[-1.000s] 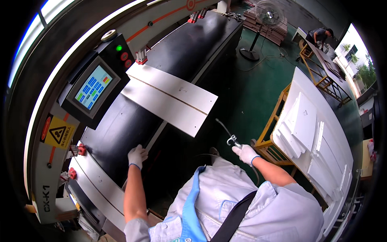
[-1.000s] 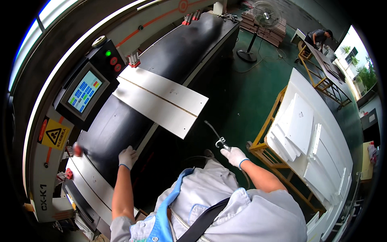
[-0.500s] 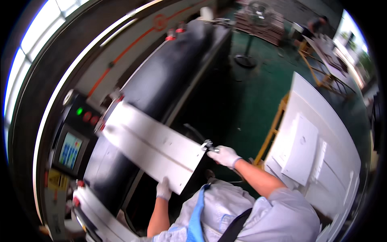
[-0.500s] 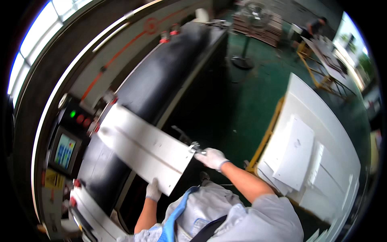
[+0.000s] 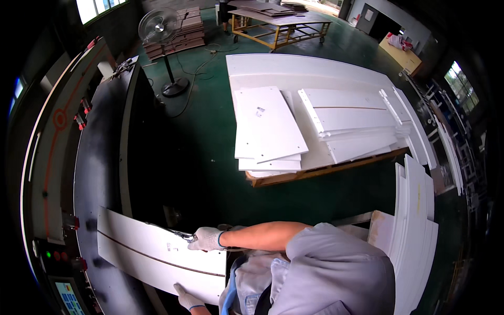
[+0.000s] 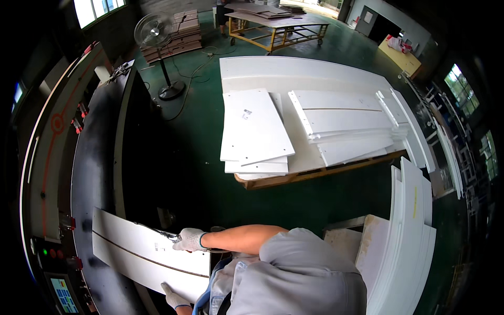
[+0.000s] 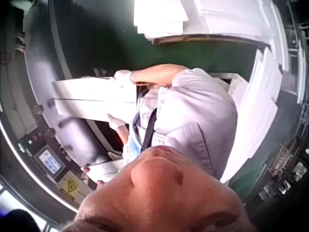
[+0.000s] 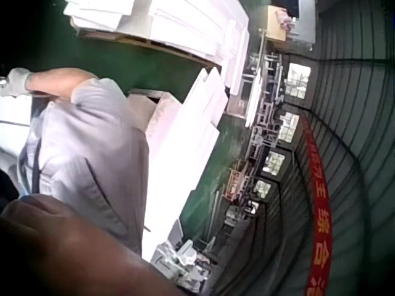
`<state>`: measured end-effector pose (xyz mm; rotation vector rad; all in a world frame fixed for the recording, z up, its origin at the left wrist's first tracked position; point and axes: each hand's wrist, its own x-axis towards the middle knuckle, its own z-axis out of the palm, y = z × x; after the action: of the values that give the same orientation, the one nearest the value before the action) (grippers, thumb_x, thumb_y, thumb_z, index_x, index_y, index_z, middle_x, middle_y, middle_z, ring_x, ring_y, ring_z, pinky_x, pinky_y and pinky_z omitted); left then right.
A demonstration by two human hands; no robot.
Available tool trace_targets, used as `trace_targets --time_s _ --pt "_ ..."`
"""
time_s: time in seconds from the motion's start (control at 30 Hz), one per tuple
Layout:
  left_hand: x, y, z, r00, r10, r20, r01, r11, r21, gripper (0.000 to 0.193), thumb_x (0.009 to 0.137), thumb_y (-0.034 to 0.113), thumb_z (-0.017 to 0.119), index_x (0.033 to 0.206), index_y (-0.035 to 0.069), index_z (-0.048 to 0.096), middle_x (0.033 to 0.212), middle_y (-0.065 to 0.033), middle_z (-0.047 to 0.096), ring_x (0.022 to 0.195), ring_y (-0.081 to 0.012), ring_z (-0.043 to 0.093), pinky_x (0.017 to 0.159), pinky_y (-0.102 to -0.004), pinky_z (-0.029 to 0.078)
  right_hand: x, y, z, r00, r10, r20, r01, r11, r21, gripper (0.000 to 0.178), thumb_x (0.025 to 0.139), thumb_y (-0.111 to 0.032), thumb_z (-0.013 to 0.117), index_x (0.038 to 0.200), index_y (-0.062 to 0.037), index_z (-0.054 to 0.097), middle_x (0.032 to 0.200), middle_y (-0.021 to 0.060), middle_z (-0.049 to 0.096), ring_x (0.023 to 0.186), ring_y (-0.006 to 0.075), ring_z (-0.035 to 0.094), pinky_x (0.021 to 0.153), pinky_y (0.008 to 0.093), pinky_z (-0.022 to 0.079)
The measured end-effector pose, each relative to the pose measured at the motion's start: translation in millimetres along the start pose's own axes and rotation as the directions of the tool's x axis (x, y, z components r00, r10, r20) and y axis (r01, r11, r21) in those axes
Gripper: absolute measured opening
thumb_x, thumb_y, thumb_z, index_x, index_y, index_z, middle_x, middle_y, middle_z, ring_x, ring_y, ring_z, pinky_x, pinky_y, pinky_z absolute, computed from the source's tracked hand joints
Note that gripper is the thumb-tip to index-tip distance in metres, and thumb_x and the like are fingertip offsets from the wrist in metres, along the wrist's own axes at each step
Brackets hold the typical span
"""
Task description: The person operates a furniture manufacturing machine to process large white panels, using a hand-held air nozzle to clean the machine bed and the surfaces of the panels before and after processing them through the machine.
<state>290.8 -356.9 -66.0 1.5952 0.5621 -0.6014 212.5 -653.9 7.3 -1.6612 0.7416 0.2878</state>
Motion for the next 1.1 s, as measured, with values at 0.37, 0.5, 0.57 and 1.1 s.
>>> trace_targets --time_s 0.37,0.5,0.57,1.1 --pt "-131.2 16.2 222.8 0.727 0.170 0.665 -0.350 0.925 0.146 0.046 0.098 0.027 0.074 0.119 -0.013 0.061 0.105 -0.0167 0.070 0.086 -0.0232 0.069 0.080 -0.0380 0.058 -257.3 143.8 -121.9 0.683 0.137 -0.718 0.136 0.942 0.308 0.056 0.091 -0.053 0.069 0.057 -0.0086 0.065 0.054 0.0030 0.063 0.056 0.0170 0.063 0.059 0.0359 0.049" --pt "-206.6 5.6 344.5 0.491 0.021 0.871 -0.489 0.834 0.255 0.044 0.095 0.026 0.078 0.116 -0.011 0.065 0.102 -0.0153 0.072 0.084 -0.0217 0.070 0.078 -0.0358 0.058 -338.3 193.3 -142.9 0.402 0.365 -0.840 0.262 0.833 0.487 0.049 0.092 -0.045 0.069 0.064 -0.0044 0.067 0.055 0.0037 0.063 0.055 0.0135 0.062 0.058 0.0323 0.050" --pt "-242.0 -20.7 408.2 0.350 -0.061 0.935 -0.537 0.805 0.253 0.042 0.094 0.024 0.080 0.114 -0.011 0.066 0.103 -0.0158 0.073 0.084 -0.0214 0.070 0.077 -0.0341 0.058 -367.3 231.2 -153.2 0.286 0.425 -0.859 0.413 0.754 0.511 0.038 0.092 -0.037 0.071 0.077 -0.0020 0.070 0.066 0.0043 0.068 0.062 0.0135 0.065 0.062 0.0324 0.051" --pt "-363.5 -46.3 730.2 0.189 -0.162 0.968 -0.413 0.882 0.229 0.044 0.093 0.017 0.075 0.132 -0.002 0.064 0.109 -0.0108 0.072 0.091 -0.0204 0.072 0.079 -0.0372 0.060 -397.2 298.0 -394.4 0.344 0.572 -0.745 0.833 0.180 0.523 0.027 0.097 -0.036 0.073 0.097 -0.0089 0.070 0.083 0.0044 0.066 0.066 0.0159 0.058 0.056 0.0315 0.046"
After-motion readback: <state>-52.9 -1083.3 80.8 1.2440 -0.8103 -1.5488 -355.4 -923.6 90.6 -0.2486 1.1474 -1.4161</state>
